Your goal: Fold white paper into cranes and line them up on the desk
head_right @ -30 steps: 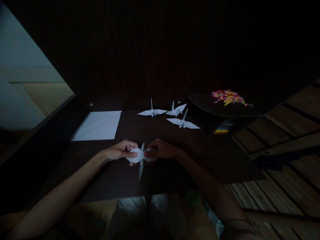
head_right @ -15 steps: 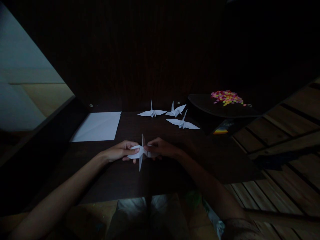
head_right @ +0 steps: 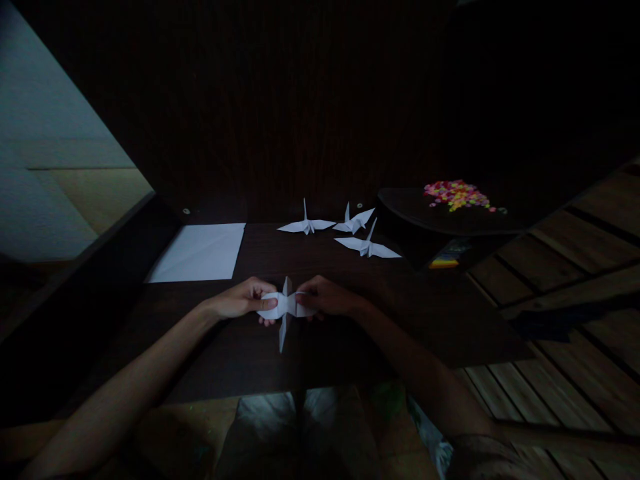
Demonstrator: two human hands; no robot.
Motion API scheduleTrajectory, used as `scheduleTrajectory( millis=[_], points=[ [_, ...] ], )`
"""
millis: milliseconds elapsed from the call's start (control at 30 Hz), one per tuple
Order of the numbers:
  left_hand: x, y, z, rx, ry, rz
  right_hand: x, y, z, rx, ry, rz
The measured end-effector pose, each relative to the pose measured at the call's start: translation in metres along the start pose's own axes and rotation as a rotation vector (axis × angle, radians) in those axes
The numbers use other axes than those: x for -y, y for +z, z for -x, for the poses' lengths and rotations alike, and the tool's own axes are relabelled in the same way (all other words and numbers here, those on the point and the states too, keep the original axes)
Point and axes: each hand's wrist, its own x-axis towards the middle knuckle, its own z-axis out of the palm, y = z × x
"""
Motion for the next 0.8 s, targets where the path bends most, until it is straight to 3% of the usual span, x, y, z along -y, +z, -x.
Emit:
scheduleTrajectory(
  millis=[800],
  points=[
    [0.0052,-0.0028,-0.0022,-0.057,-0.020,0.066,0.0053,-0.0016,0.0013,-0.005,0.055,-0.132]
  ],
)
